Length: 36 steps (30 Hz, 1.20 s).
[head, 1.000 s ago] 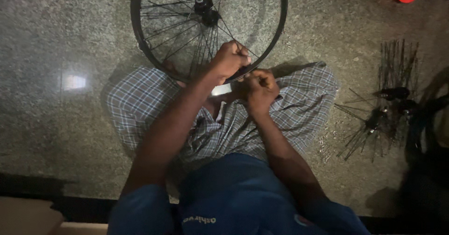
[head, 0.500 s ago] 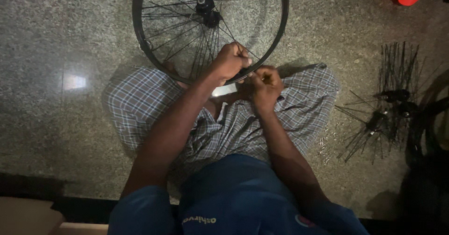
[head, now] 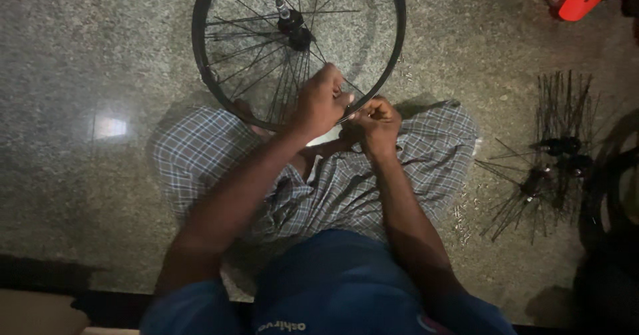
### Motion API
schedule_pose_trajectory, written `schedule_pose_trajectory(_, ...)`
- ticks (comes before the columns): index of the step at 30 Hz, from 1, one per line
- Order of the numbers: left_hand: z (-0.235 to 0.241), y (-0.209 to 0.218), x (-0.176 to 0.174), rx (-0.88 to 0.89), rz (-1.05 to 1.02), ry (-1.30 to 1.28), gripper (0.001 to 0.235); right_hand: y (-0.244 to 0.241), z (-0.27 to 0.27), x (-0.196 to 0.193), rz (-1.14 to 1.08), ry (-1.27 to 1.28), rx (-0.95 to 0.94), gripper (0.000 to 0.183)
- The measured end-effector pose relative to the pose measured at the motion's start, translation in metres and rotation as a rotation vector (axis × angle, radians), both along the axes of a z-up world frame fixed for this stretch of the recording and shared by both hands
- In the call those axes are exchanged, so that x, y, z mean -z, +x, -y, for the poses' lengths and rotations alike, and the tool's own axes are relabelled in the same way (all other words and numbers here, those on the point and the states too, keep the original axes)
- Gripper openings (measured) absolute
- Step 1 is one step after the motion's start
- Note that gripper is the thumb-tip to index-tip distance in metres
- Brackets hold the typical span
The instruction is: The person sits on the floor and laces a bicycle wheel by inserting spokes into the hub and rim. They thread the spoke ends through the rim holes and secure them with nipples, working systematically around the wheel.
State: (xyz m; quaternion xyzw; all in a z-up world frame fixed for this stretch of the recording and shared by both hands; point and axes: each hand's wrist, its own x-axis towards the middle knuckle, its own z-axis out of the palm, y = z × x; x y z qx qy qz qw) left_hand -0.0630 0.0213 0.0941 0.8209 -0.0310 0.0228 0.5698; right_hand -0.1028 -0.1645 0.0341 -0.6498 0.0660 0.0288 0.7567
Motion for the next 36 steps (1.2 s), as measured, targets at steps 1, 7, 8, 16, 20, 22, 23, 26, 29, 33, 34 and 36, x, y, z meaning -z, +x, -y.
schedule_pose_trajectory(1, -0.008, 0.002, 0.000, 0.116, 0.013, 0.015, 0.025, 0.000, 0.001, 0.001, 0.036, -0.024, -0.017, 0.026)
schedule_pose_trajectory(7, -0.021, 0.018, 0.026, 0.464, -0.030, 0.143, 0.016, -0.004, 0.001, 0.004, -0.076, -0.037, 0.003, 0.020)
schedule_pose_trajectory(8, -0.018, 0.017, 0.033, 0.468, -0.032, 0.127, 0.019, -0.005, 0.003, 0.006, -0.057, -0.030, -0.001, 0.022)
schedule_pose_trajectory(16, -0.012, 0.021, 0.031, 0.674, -0.419, -0.008, 0.022, -0.002, 0.021, 0.015, 0.008, -0.098, -0.106, 0.019)
schedule_pose_trajectory(20, -0.003, 0.015, 0.019, 0.579, -0.250, 0.295, 0.029, -0.004, 0.020, 0.011, 0.017, -0.104, -0.112, 0.018)
schedule_pose_trajectory(22, -0.009, 0.022, 0.025, 0.670, -0.427, -0.056, 0.028, -0.001, 0.019, 0.013, 0.030, -0.131, -0.098, 0.020)
schedule_pose_trajectory(23, -0.011, 0.025, 0.027, 0.710, -0.511, -0.233, 0.027, -0.001, 0.021, 0.012, 0.043, -0.134, -0.109, 0.019)
schedule_pose_trajectory(26, -0.008, 0.018, 0.030, 0.640, -0.089, 0.188, 0.029, -0.003, 0.022, 0.007, 0.048, -0.111, -0.155, 0.020)
schedule_pose_trajectory(29, -0.004, 0.018, 0.034, 0.599, -0.257, 0.259, 0.034, 0.000, 0.022, 0.003, -0.003, -0.044, -0.184, 0.021)
schedule_pose_trajectory(33, -0.014, 0.032, 0.044, 0.761, -0.324, -0.131, 0.028, -0.003, 0.024, 0.002, -0.031, -0.052, -0.146, 0.022)
schedule_pose_trajectory(34, -0.012, 0.026, 0.042, 0.713, -0.310, -0.107, 0.028, -0.002, 0.022, 0.002, -0.025, -0.076, -0.140, 0.022)
schedule_pose_trajectory(36, -0.007, 0.017, 0.037, 0.626, -0.250, 0.013, 0.029, 0.000, 0.021, 0.002, -0.052, 0.006, -0.142, 0.021)
